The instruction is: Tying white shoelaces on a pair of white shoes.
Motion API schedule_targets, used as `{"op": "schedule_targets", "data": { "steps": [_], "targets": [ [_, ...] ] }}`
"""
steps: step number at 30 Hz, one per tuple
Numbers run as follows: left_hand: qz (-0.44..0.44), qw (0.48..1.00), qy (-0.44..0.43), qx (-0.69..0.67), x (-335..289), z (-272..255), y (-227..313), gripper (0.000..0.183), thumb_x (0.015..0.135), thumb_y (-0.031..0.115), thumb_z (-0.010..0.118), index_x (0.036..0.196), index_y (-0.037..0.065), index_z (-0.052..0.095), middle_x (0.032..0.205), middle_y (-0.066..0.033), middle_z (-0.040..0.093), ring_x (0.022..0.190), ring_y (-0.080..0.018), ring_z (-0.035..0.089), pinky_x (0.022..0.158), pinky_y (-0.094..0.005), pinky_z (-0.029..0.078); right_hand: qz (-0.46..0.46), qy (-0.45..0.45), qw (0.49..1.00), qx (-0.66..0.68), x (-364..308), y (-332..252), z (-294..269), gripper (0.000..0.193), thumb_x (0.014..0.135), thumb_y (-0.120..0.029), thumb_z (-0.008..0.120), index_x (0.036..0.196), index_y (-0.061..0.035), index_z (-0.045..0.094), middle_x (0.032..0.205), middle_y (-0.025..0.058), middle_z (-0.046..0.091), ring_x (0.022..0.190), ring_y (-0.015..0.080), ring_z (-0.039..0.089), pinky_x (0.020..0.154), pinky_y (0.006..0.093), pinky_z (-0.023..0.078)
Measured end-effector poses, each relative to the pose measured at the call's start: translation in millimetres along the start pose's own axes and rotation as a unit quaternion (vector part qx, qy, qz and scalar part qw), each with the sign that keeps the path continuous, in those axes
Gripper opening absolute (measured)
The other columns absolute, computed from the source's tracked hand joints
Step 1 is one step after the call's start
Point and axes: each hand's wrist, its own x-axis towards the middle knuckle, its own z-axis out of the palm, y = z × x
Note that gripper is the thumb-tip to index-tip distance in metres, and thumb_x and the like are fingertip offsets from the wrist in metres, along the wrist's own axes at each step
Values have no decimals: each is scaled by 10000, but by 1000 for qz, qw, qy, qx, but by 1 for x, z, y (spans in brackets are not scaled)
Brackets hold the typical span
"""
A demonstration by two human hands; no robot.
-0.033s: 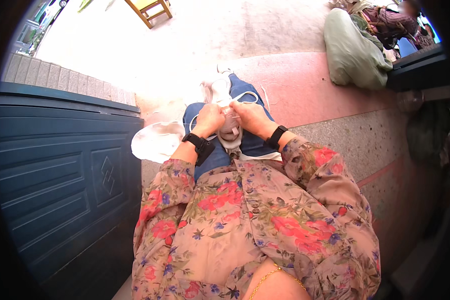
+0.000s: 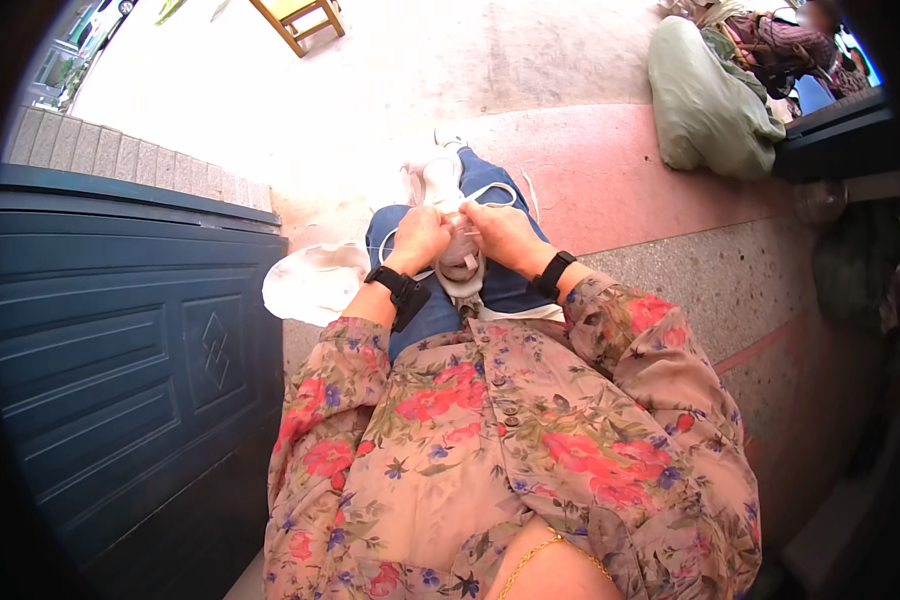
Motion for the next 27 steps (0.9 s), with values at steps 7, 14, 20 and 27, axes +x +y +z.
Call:
{"op": "schedule_targets", "data": {
  "steps": [7,14,20,27],
  "targets": [
    [175,930,145,289,-20,5,20,142,785,144,517,780,78,642,818,-121,598,799,-304,550,668,-382,467,3,5,1000,3,-1,3,4,355,697,-84,580,1036,-45,481,714,141,601,702,290,608,577,382,475],
    [94,982,131,94,-7,20,5,170,783,118,495,896,17,572,859,-219,563,808,-378,547,688,-425,454,8,-15,1000,7,1,-3,3,383,721,-80,552,1090,-46,460,712,145,604,698,300,608,574,390,474],
    [13,995,97,-6,-7,15,7,199,777,136,501,946,35,535,863,-251,569,829,-387,540,696,-452,436,58,9,986,156,5,4,11,292,750,-65,536,1040,-48,515,827,159,611,785,313,600,639,382,473],
    [69,991,54,103,-23,-12,18,312,751,146,558,1059,99,548,855,-180,598,877,-338,537,745,-421,437,101,103,954,262,12,-3,-21,224,753,-78,605,952,0,540,774,147,588,719,237,587,631,313,462]
  ]
}}
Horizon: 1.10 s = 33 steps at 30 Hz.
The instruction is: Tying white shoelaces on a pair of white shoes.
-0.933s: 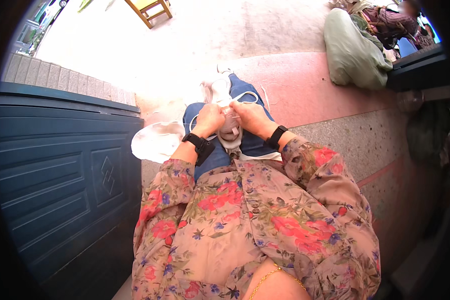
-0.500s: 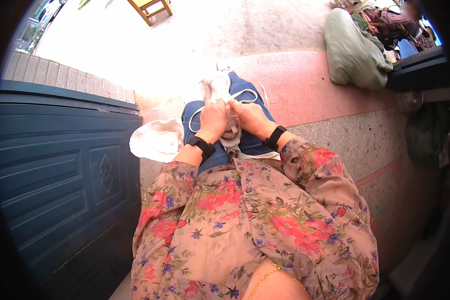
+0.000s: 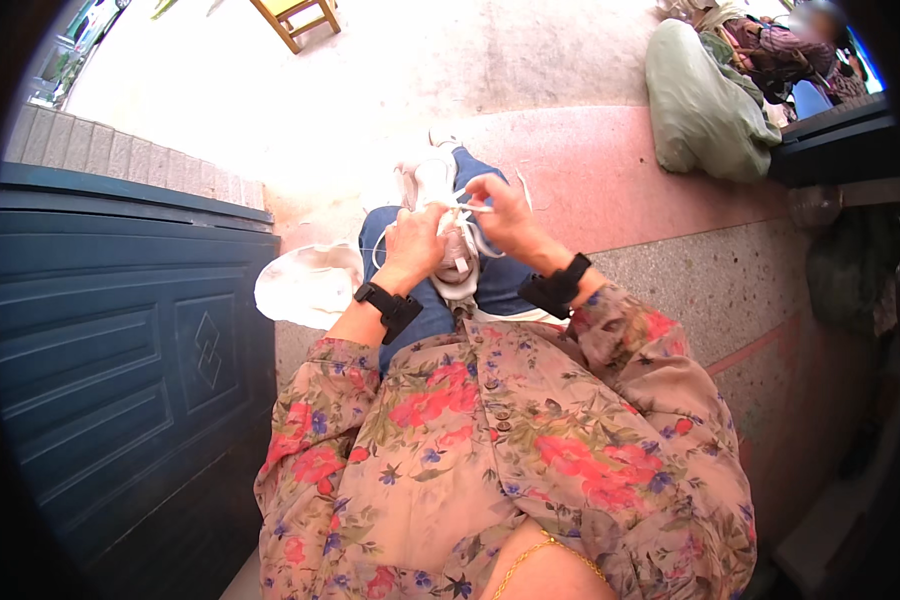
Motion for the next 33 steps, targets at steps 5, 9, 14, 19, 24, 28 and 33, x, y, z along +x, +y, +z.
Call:
{"op": "schedule_targets", "data": {
  "steps": [5,9,14,19,24,28,33],
  "targets": [
    [28,998,13,-63,9,16,-3,188,767,206,579,908,96,636,736,-155,599,802,-327,552,681,-393,456,9,-38,999,24,1,-21,-9,181,795,-146,568,884,11,554,768,180,592,737,276,591,648,339,453],
    [94,984,149,-40,-8,21,-20,181,794,211,574,784,44,642,681,-139,577,731,-297,528,634,-384,437,161,-128,976,-65,3,10,-8,343,862,-290,441,872,35,548,840,250,570,817,362,561,700,396,427],
    [130,970,178,-105,-38,20,-26,105,742,133,623,777,34,627,700,-109,582,700,-267,505,653,-355,420,187,-133,972,40,-2,11,-11,291,885,-246,418,794,2,542,654,-9,438,602,87,397,529,254,347],
    [133,962,204,-125,-43,24,-19,96,737,120,625,772,31,622,708,-96,592,711,-258,507,662,-347,425,172,-142,971,85,-3,22,11,214,823,-131,495,906,47,583,750,127,605,691,150,562,627,303,442],
    [132,958,215,-135,-42,27,-21,86,737,112,622,764,30,620,705,-92,595,715,-257,507,663,-343,426,106,-129,985,-38,-8,19,20,202,801,-163,534,856,16,609,796,222,596,739,337,590,639,364,453],
    [128,961,208,-130,-44,24,-15,79,734,106,616,772,38,618,714,-79,597,727,-250,511,665,-344,420,34,-90,990,-104,-12,32,33,204,798,-170,535,847,11,615,768,212,600,725,331,592,639,378,453],
    [163,958,225,-74,-48,30,-6,85,723,102,607,791,52,611,734,-52,597,745,-235,515,662,-345,408,139,-120,982,-38,-7,17,34,189,787,-158,533,871,-21,631,821,191,609,776,324,597,679,376,460]
  ]
}}
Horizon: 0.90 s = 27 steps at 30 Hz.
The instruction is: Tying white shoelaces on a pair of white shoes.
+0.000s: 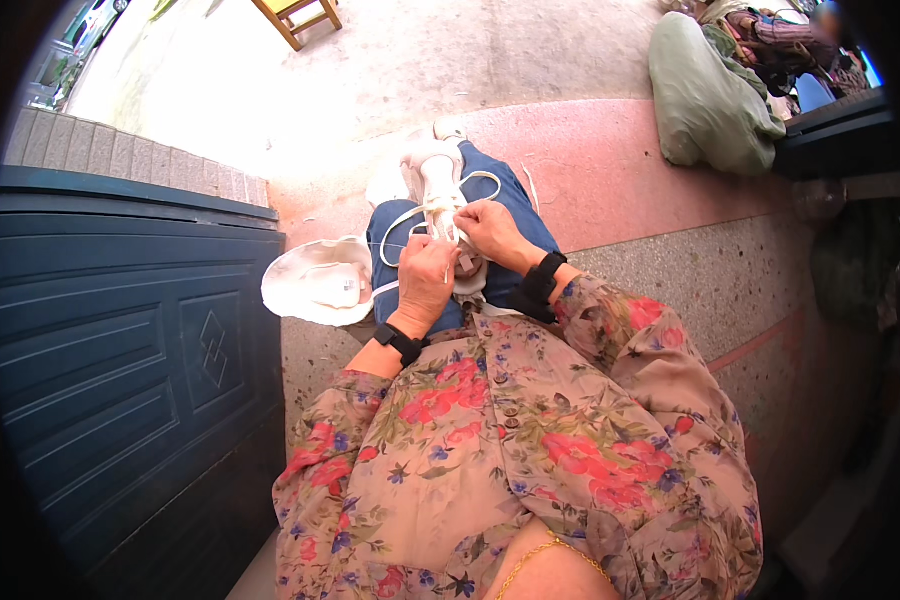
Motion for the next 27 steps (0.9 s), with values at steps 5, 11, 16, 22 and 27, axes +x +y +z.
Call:
{"op": "schedule_targets", "data": {
  "steps": [5,11,16,22,27],
  "targets": [
    [16,1000,-18,20,-2,4,0,121,718,76,569,833,49,596,765,-61,591,769,-241,531,666,-352,416,-42,78,996,-19,1,-5,11,177,796,-122,529,913,-6,594,793,186,612,772,308,603,680,356,461],
    [-103,993,38,-45,7,3,-30,235,734,14,510,967,22,542,790,-120,586,785,-303,547,689,-382,439,-48,60,996,-46,8,0,8,192,807,-100,500,962,8,534,847,207,604,825,325,595,704,370,461],
    [-103,988,-72,-93,36,-1,-37,285,748,14,521,1032,-2,504,762,-128,583,777,-308,541,688,-392,439,-47,56,997,-31,9,2,9,199,810,-101,497,974,7,526,875,216,596,840,327,590,711,372,460],
    [3,995,-81,60,33,-9,-44,288,713,7,517,999,-19,519,784,-169,554,784,-329,510,706,-405,419,-58,9,992,-110,21,-10,-12,208,767,-82,488,938,-5,577,897,201,602,902,337,565,754,413,444],
    [-23,966,-107,233,-4,-75,-80,39,674,21,493,688,20,530,731,-189,519,747,-350,487,649,-446,399,-206,95,946,-233,57,13,-31,237,714,-68,493,925,-49,599,936,148,598,988,301,518,818,392,426]
  ]
}}
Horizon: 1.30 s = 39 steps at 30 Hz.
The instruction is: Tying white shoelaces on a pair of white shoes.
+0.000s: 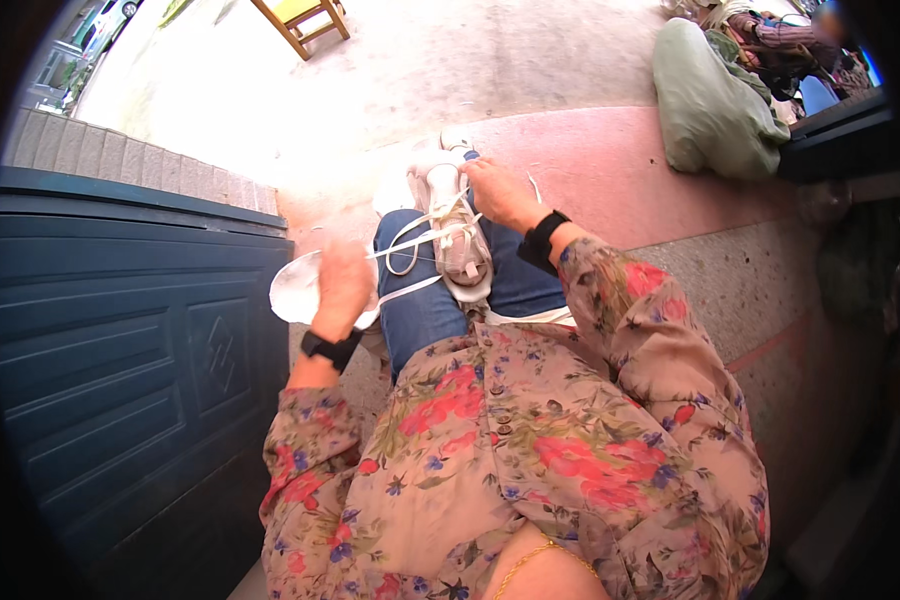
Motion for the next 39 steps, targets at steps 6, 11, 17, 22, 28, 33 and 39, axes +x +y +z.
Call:
{"op": "schedule_targets", "data": {
  "steps": [6,11,17,22,28,33,39],
  "targets": [
    [-196,969,2,-151,-23,-53,-22,124,849,89,456,806,5,537,831,-157,569,767,-300,527,720,-373,419,64,-234,970,14,16,5,-18,258,853,-218,460,937,-14,594,826,164,614,783,296,584,717,373,439],
    [-310,604,111,-726,-4,-59,2,131,920,150,419,987,42,451,937,-89,561,930,-184,551,779,-305,444,116,-299,936,146,18,6,-42,250,802,-249,545,808,-18,641,695,142,598,675,210,563,630,330,424],
    [-285,519,135,-795,20,-53,21,130,922,136,393,993,35,435,1015,-167,560,933,-223,556,843,-346,443,158,-325,883,299,13,1,-56,208,784,-217,577,837,-21,619,650,11,565,512,102,466,484,244,373],
    [-284,510,128,-802,18,-48,21,105,916,131,406,949,42,452,917,-148,579,877,-225,567,808,-331,454,246,-362,805,400,11,-10,-70,148,756,-201,591,808,-64,607,623,2,558,456,56,434,377,212,303],
    [-312,494,158,-796,14,-42,24,78,912,122,424,903,54,460,691,-50,512,654,-153,526,721,-322,470,217,-424,854,210,9,-7,-68,210,771,-224,560,676,-46,620,584,53,586,484,112,530,398,242,364],
    [-303,507,123,-798,12,-41,29,63,895,119,466,902,57,470,577,13,371,533,-94,413,615,-281,453,-40,-147,979,-134,0,-4,-27,154,757,-146,514,722,-39,618,639,166,609,551,245,606,467,348,447],
    [-286,583,199,-734,1,-117,-13,239,830,33,528,1052,62,445,656,35,378,473,-52,319,467,-226,330,165,122,979,-16,-14,-14,0,150,748,-145,493,806,-76,612,697,176,610,693,330,602,654,431,458]
  ]
}}
